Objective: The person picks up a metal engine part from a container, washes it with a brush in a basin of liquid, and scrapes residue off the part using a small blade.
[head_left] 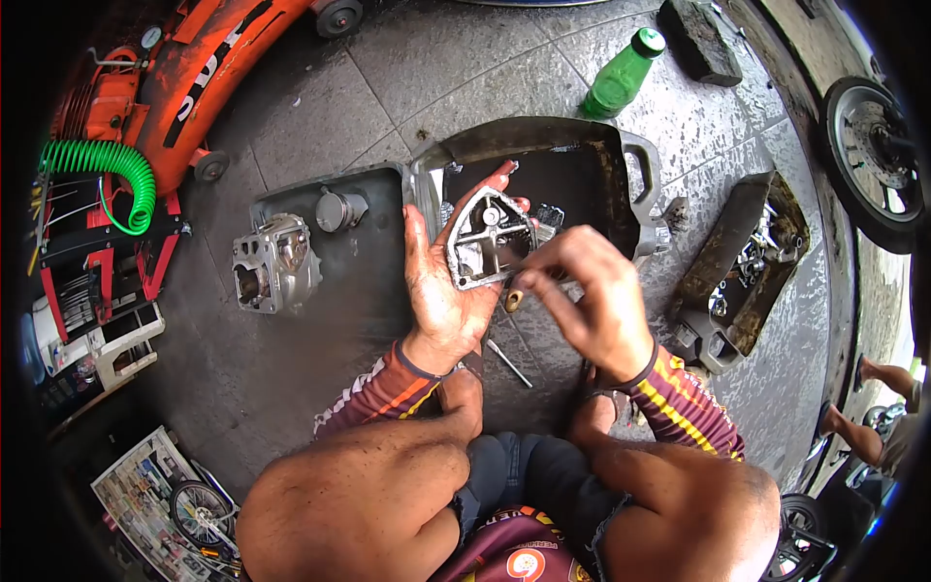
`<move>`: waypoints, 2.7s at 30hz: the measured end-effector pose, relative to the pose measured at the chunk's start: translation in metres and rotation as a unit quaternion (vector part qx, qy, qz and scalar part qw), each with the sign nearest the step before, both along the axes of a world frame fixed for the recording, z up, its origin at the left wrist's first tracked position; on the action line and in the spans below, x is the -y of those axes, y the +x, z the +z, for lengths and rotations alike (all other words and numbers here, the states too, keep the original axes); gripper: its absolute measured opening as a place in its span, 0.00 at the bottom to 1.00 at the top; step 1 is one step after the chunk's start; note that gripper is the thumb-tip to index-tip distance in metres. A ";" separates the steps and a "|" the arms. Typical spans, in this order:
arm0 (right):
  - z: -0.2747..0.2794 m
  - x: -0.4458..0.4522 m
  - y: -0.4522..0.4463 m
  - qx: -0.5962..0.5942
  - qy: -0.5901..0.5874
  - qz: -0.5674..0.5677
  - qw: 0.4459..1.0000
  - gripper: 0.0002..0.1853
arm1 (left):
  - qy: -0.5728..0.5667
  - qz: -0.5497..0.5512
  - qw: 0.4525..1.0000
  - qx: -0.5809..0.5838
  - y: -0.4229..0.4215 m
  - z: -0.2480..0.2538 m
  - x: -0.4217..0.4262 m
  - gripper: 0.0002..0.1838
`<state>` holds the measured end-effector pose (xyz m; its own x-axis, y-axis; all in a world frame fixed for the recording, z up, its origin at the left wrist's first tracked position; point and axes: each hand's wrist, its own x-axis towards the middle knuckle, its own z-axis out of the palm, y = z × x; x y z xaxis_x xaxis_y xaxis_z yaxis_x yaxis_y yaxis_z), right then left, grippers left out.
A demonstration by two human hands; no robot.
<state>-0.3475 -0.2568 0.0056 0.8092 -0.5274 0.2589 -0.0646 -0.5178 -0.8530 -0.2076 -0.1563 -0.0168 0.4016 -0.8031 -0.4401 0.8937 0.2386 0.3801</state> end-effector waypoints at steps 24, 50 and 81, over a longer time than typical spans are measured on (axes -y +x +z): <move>-0.002 -0.028 0.001 -0.049 0.195 -0.006 0.980 0.14 | 0.055 -0.007 0.959 0.278 -0.030 -0.001 0.009 0.49; -0.002 -0.010 0.000 0.002 0.182 -0.012 0.983 0.14 | 0.021 -0.007 0.964 0.265 0.001 -0.009 0.006 0.44; -0.032 0.148 -0.078 -0.124 -0.004 -0.397 0.909 0.14 | 0.019 -0.151 0.988 0.000 0.029 -0.024 -0.004 0.37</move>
